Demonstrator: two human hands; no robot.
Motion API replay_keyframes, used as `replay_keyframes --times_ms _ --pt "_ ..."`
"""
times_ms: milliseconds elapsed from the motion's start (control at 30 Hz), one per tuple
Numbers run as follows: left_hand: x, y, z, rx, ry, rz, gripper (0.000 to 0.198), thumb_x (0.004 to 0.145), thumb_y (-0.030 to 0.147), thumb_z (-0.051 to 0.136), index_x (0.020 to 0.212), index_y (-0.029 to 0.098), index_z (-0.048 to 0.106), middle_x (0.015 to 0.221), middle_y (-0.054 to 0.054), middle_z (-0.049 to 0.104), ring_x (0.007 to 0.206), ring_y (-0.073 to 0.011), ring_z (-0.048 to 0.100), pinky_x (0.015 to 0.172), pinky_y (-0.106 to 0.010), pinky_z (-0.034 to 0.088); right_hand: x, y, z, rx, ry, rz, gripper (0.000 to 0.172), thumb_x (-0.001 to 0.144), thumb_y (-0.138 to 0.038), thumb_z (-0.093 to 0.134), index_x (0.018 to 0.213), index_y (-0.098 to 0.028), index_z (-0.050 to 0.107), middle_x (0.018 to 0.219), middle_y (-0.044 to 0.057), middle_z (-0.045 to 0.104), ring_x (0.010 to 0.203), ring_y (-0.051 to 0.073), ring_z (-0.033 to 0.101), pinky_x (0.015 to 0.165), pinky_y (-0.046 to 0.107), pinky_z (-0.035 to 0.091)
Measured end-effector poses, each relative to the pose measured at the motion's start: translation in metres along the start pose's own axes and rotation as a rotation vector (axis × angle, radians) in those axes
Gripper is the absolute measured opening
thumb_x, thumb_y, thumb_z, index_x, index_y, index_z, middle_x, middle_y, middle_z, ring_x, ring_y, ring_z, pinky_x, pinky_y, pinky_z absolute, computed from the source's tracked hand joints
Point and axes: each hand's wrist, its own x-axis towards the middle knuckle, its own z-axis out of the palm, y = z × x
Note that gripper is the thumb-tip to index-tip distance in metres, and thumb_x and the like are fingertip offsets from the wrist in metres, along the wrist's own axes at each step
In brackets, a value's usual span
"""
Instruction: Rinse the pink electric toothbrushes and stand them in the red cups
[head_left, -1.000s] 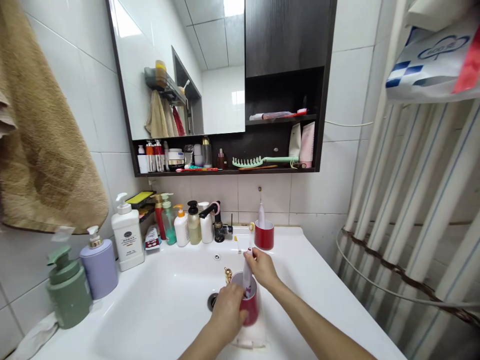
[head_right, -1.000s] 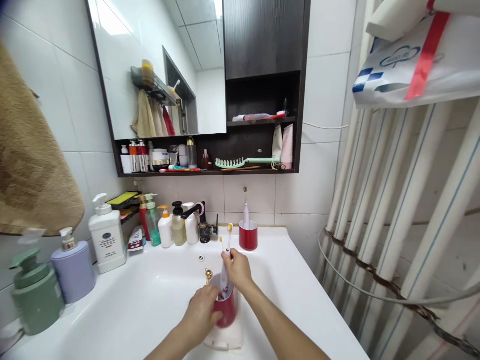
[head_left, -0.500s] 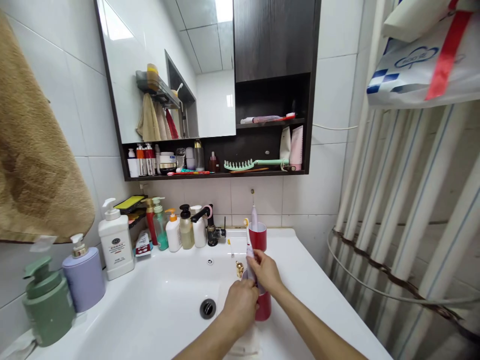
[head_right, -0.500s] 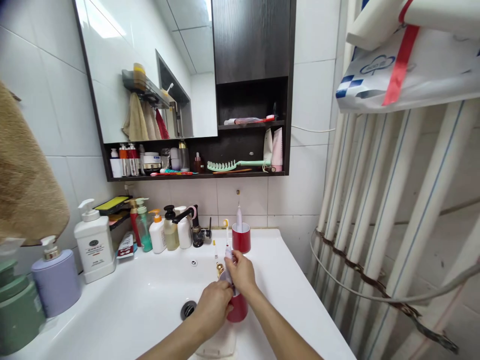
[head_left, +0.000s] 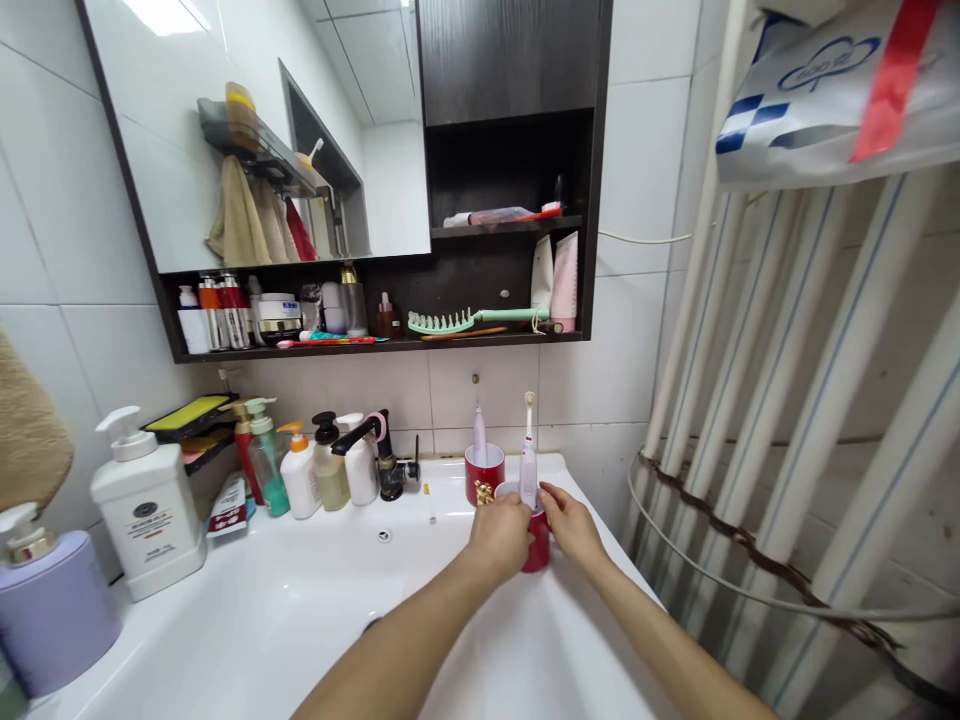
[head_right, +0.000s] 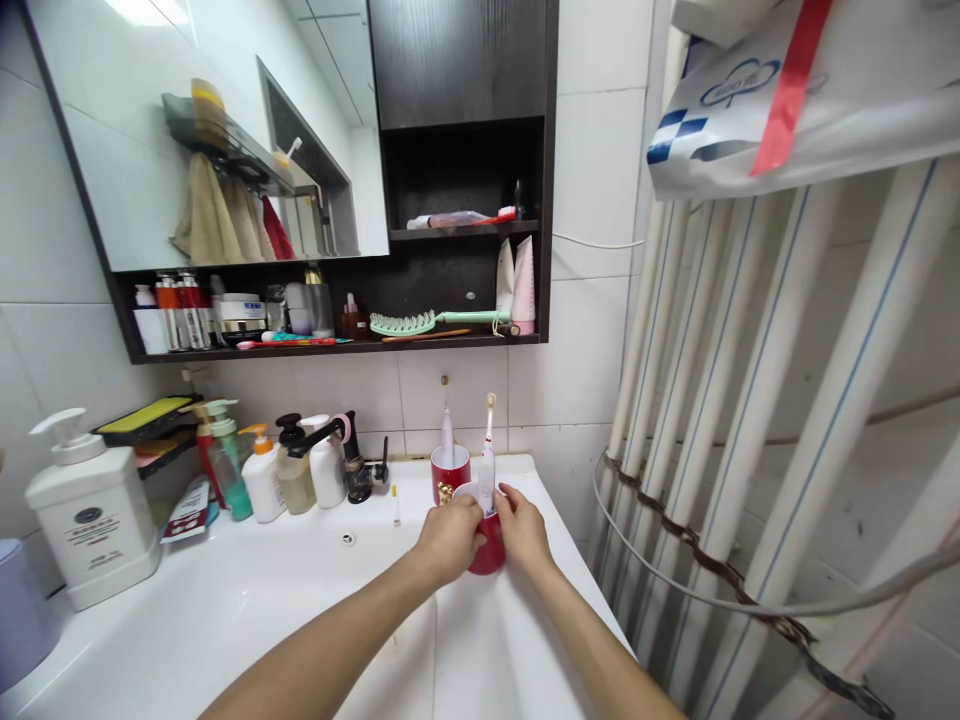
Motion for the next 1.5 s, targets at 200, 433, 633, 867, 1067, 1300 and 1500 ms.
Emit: replay_keyframes --times_ms 200,433,633,867,1067,1300,1500 --pt "0.014 0.013 0.002 -0.016 -0.005 0.041 0.022 0.065 0.023 0.038 0.082 0.017 0.051 0.084 -0.005 0.05 0.078 -0.0178 0.045 0.063 -0.028 0.037 0.019 -0.003 -0.01 -0.021 -0.011 0.001 0.037 0.062 -0.037 0.038 0.085 -0.013 0.054 0.09 0.01 0.057 0.085 0.018 0.049 0.076 0.029 0.033" --pt "0.027 0.021 0.017 -0.043 -0.004 0.136 0.025 0.067 0.016 0.032 0.087 0.017 0.048 0.091 -0.005 0.049 0.082 -0.0167 0.044 0.066 -0.027 0.037 0.02 0.001 -0.028 -0.047 -0.083 0.003 0.035 0.055 -0.033 0.049 0.086 -0.017 0.054 0.086 0.005 0.059 0.08 0.018 0.051 0.072 0.029 0.036" --pt "0.045 0.008 0.016 -0.026 -0.021 0.297 0.02 0.066 0.017 0.038 0.081 0.018 0.05 0.097 -0.001 0.046 0.088 -0.0138 0.04 0.066 -0.021 0.035 0.039 -0.002 -0.028 -0.091 -0.04 0.035 0.033 0.052 -0.039 0.049 0.075 -0.016 0.057 0.07 0.006 0.061 0.065 0.018 0.053 0.06 0.029 0.038" --pt "0.069 -0.009 0.01 0.051 0.023 0.312 0.014 0.066 0.018 0.04 0.072 0.019 0.053 0.089 -0.002 0.048 0.089 -0.0151 0.038 0.074 -0.025 0.03 0.07 -0.001 -0.016 -0.085 -0.038 0.051 0.027 0.055 -0.037 0.047 0.067 -0.015 0.058 0.052 0.001 0.058 0.045 0.012 0.048 0.042 0.022 0.034" --pt "0.07 -0.018 0.013 0.107 0.125 0.139 0.023 0.072 0.013 0.031 0.085 0.017 0.049 0.094 -0.005 0.046 0.092 -0.015 0.037 0.08 -0.029 0.027 0.083 0.003 -0.004 -0.049 -0.091 0.038 0.028 0.055 -0.037 0.047 0.062 -0.013 0.059 0.045 0.0 0.055 0.041 0.01 0.046 0.04 0.021 0.033" --pt "0.054 -0.051 0.011 0.131 0.145 -0.137 0.029 0.072 0.03 0.036 0.096 0.015 0.04 0.098 -0.005 0.044 0.083 -0.0132 0.045 0.07 -0.034 0.038 0.079 -0.005 -0.013 -0.057 0.001 0.032 0.032 0.054 -0.039 0.047 0.071 -0.015 0.058 0.063 0.005 0.059 0.057 0.015 0.051 0.052 0.025 0.037" --pt "0.014 -0.058 0.008 0.075 0.084 -0.109 0.018 0.072 0.023 0.036 0.083 0.015 0.048 0.086 -0.003 0.049 0.084 -0.0139 0.044 0.068 -0.028 0.037 0.037 -0.033 -0.007 -0.029 0.134 -0.098 0.038 0.063 -0.036 0.037 0.092 -0.015 0.048 0.096 0.01 0.05 0.088 0.018 0.044 0.075 0.03 0.031"
